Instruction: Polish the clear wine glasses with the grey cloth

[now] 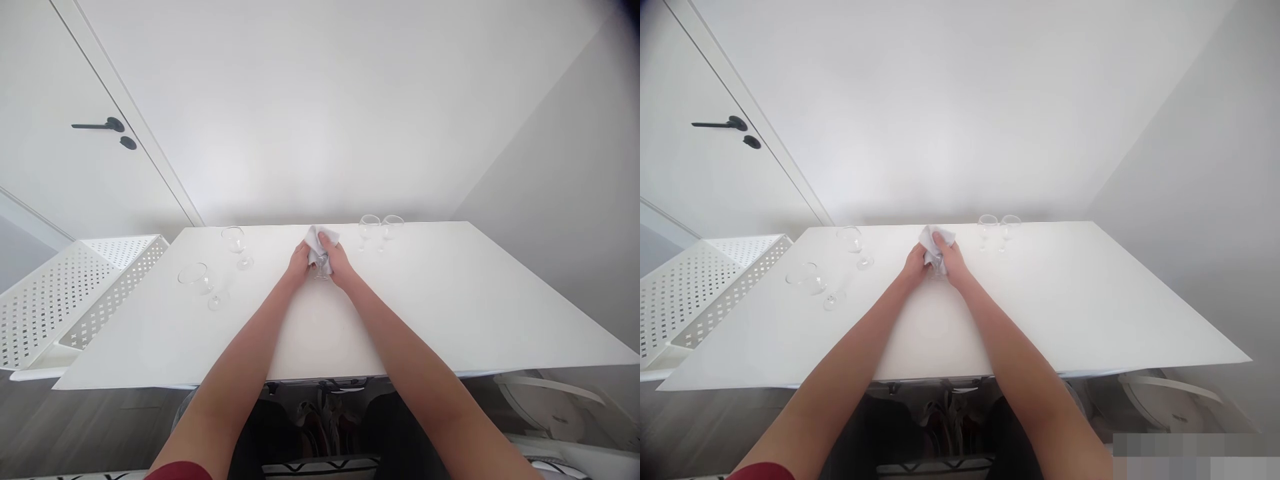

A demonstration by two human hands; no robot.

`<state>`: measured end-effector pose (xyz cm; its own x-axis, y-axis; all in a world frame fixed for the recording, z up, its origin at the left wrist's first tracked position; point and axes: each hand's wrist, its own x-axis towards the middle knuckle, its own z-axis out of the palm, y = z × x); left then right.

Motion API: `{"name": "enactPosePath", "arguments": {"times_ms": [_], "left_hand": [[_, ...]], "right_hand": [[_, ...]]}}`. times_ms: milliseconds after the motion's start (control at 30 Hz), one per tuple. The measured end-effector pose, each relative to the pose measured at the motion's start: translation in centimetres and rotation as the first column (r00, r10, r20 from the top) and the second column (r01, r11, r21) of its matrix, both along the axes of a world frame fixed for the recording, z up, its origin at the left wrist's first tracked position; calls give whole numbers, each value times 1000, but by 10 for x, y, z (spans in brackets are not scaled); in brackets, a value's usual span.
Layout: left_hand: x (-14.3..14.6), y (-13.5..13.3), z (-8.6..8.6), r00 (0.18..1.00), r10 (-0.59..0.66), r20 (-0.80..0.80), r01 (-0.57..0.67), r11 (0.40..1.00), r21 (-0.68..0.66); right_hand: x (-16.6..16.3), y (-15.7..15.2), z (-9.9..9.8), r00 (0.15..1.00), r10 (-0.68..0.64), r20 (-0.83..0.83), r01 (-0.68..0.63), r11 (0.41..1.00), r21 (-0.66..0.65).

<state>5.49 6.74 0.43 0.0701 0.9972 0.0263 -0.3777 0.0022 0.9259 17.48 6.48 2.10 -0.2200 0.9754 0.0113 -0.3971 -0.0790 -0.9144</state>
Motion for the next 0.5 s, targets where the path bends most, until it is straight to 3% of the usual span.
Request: {"name": "enactPosePath", "arguments": {"times_ms": [133, 333, 500], "left_hand": [[1, -3, 6, 999, -26, 43, 22, 996, 83], [3, -5, 7, 998, -59, -23, 61, 997, 52], [0, -8, 11, 999, -51, -12, 51, 997, 63]], "right_hand": [[-3, -1, -3, 997, -75, 19, 71, 988, 135], [2, 2, 0, 1000, -14, -9, 14, 998, -67], [2, 5, 0, 1000, 22, -6, -22, 997, -72]]}}
